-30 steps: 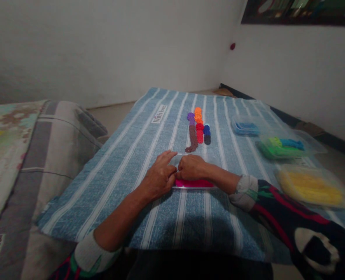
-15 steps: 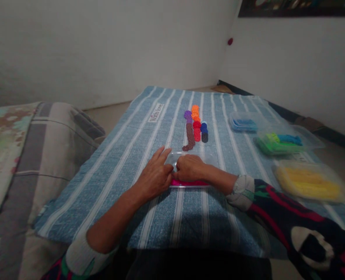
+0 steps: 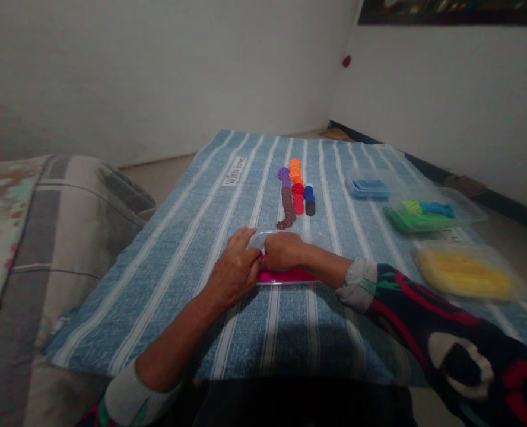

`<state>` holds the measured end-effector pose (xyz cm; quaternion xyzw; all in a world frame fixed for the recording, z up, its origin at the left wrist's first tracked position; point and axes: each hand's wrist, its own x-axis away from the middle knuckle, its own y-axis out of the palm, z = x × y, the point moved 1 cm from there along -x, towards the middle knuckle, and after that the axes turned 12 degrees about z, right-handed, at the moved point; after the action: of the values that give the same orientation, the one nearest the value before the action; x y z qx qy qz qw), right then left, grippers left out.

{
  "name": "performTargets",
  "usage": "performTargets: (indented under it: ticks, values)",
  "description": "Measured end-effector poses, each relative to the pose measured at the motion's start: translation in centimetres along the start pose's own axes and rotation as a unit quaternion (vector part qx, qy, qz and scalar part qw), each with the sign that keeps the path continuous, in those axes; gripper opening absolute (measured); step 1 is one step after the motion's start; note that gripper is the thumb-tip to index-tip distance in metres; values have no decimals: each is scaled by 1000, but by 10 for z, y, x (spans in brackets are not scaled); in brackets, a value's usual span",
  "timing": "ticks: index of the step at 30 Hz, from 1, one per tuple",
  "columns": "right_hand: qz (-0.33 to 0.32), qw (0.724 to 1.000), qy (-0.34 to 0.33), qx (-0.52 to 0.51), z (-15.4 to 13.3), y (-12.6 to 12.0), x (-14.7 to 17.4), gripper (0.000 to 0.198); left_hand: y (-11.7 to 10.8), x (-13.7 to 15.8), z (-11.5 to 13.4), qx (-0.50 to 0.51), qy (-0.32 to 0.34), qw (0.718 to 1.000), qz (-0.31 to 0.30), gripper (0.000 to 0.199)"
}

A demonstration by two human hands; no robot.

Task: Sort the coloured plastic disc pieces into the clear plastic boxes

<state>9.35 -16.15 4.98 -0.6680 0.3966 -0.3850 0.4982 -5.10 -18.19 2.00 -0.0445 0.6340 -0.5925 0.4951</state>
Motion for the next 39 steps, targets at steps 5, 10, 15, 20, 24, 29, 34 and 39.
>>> performTargets:
  ticks: [5, 10, 15, 20, 24, 29, 34, 39]
  values:
    - [-10, 1000, -19, 12, 3, 3, -4, 43, -1, -1, -1, 4, -9, 999, -35, 23]
    - [-28, 999, -21, -9, 7, 6, -8, 43, -4, -4, 1, 11, -30, 997, -66, 24]
    - [-36, 999, -11, -33, 10, 4, -8, 43, -7, -8, 1, 23, -56, 992, -107, 20]
    - [-30, 998, -16, -60, 10, 2, -7, 41, -6, -15, -2, 41, -63, 985, -155, 11]
    - [-27, 997, -25, -66, 13, 7, -9, 42, -6, -22, -2, 41, -56, 983, -170, 9]
    - [-30, 996, -24, -81, 16, 11, -12, 44, -7, -25, -2, 55, -53, 979, -191, 11]
    - [-32, 997, -31, -63, 15, 6, -7, 41, -4, -22, -4, 83, -42, 974, -209, 10]
    - [-51, 996, -58, -38, 13, -4, -1, 38, -1, -18, -6, 94, -39, 973, -208, 12]
